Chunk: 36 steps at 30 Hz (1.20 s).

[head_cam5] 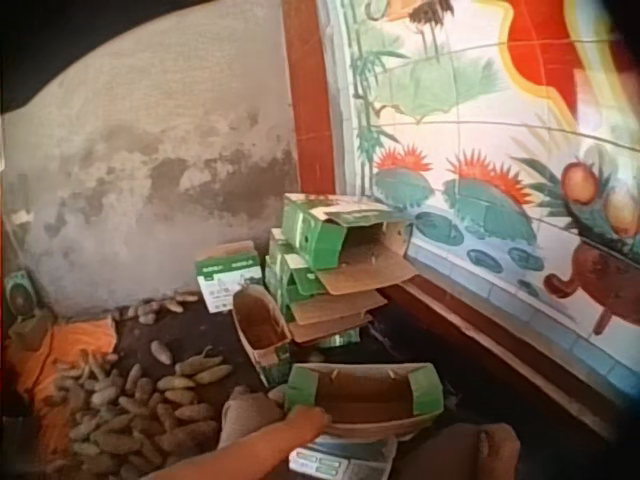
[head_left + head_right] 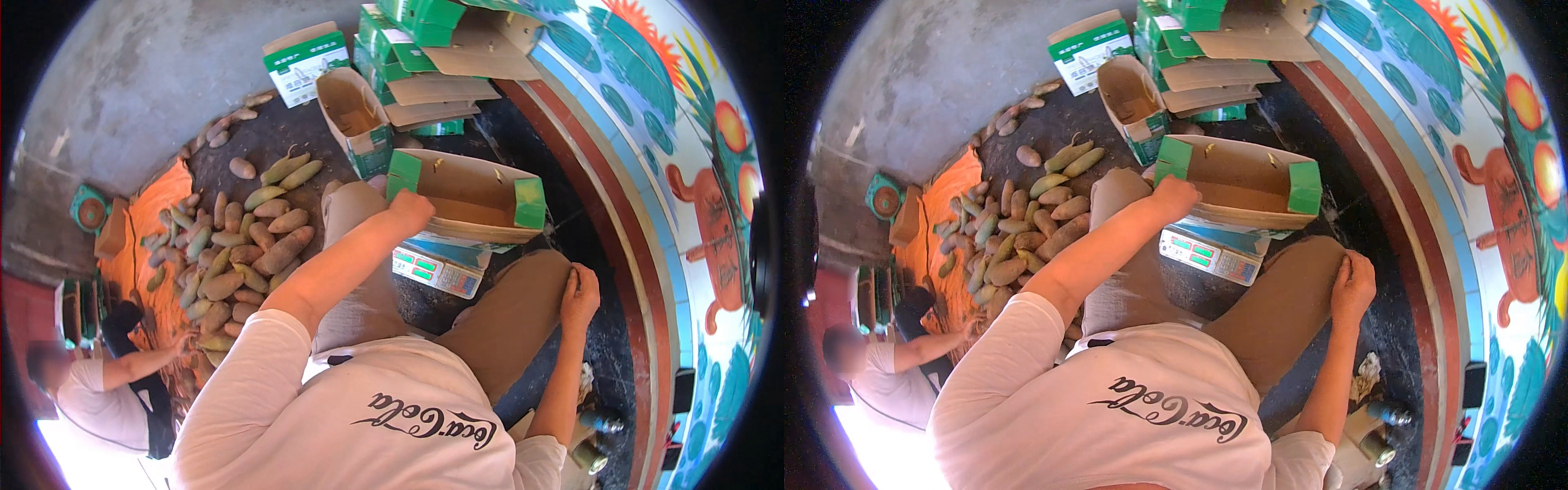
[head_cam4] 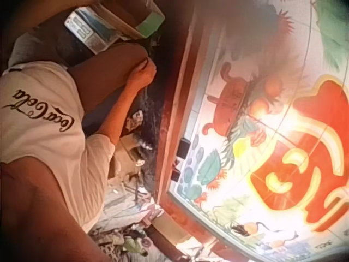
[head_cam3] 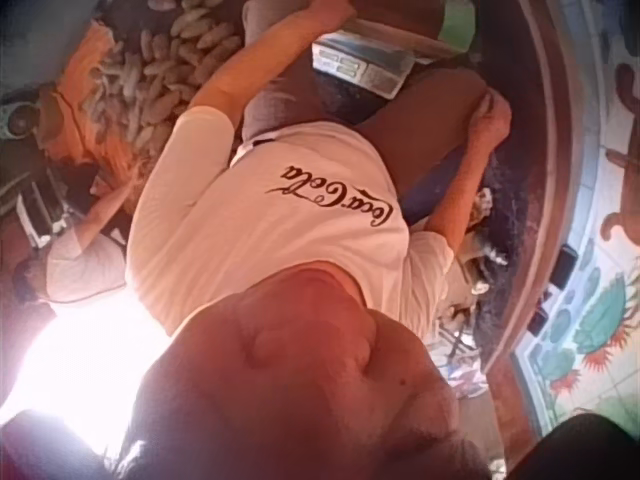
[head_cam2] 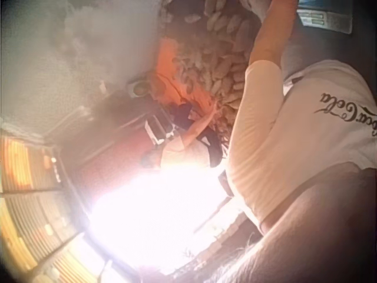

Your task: The person is packing root vegetables (possibly yams or lotus roots) into boxes and weighing them.

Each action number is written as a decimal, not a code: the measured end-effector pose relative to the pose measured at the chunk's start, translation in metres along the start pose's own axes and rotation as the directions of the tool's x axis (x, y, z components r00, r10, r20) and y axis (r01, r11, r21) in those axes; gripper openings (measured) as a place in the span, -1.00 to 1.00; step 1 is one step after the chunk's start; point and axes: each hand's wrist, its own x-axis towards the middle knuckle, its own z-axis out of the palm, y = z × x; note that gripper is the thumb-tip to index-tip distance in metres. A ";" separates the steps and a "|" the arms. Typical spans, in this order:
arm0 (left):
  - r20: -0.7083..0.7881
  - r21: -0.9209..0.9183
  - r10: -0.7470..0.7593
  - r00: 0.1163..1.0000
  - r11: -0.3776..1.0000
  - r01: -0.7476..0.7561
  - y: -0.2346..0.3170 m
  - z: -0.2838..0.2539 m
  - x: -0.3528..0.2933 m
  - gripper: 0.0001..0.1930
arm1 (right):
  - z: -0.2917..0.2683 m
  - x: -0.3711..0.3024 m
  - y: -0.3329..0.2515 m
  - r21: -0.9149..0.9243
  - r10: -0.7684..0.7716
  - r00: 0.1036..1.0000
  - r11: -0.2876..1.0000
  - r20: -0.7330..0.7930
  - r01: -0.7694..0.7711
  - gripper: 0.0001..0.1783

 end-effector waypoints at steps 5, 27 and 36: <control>-0.198 -0.134 -0.009 0.980 0.991 -0.018 0.001 -0.010 -0.008 -0.83 | 0.022 0.027 -0.028 0.090 -0.103 0.995 0.991 0.003 0.102 -0.87; 0.197 -0.536 -0.817 0.542 0.373 0.757 -0.109 0.217 -0.223 -0.76 | 0.052 0.022 -0.019 -0.009 -0.126 0.988 0.992 0.084 0.127 -0.86; 0.708 -0.006 -0.694 0.133 0.183 0.983 -0.046 0.282 -0.331 -0.53 | 0.057 0.024 -0.022 -0.063 -0.167 0.976 0.982 0.142 0.177 -0.85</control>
